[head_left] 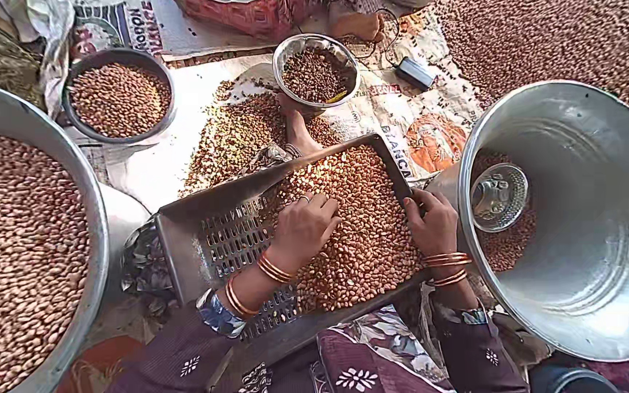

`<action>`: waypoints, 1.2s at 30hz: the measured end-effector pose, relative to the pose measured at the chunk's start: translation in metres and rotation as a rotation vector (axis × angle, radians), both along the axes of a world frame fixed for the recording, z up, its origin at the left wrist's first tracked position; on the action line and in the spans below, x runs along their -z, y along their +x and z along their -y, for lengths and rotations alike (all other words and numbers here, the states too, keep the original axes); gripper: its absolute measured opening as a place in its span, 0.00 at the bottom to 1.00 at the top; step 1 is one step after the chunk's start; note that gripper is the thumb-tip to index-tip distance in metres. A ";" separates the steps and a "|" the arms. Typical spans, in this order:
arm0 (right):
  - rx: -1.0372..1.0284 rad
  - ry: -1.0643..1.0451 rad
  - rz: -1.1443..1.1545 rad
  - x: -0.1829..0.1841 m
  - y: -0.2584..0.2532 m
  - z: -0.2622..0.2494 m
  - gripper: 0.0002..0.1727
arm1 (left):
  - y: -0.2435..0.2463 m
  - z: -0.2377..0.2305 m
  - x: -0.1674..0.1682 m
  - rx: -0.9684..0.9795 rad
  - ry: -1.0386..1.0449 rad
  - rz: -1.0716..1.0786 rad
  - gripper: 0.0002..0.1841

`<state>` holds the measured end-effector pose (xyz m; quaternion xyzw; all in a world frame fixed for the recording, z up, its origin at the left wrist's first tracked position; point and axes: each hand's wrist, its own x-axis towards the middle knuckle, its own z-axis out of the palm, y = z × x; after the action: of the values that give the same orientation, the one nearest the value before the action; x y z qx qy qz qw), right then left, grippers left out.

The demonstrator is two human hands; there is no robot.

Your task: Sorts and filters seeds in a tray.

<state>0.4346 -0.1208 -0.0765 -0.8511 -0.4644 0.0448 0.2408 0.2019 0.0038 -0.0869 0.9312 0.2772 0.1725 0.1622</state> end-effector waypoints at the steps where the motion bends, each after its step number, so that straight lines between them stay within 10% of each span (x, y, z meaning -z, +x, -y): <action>1: 0.003 0.004 0.006 0.000 0.000 0.001 0.16 | 0.001 0.003 0.005 -0.029 0.022 0.012 0.13; 15: -0.735 -0.110 0.210 -0.053 -0.058 -0.062 0.10 | -0.001 0.003 0.020 -0.115 0.132 0.068 0.09; 36: -0.815 -0.246 0.218 -0.016 -0.059 -0.092 0.10 | -0.006 -0.004 0.024 -0.089 0.031 0.044 0.11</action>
<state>0.3760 -0.0287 -0.0605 -0.6206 -0.7760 0.1012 0.0499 0.1954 0.0083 -0.1113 0.9163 0.3120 0.2045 0.1462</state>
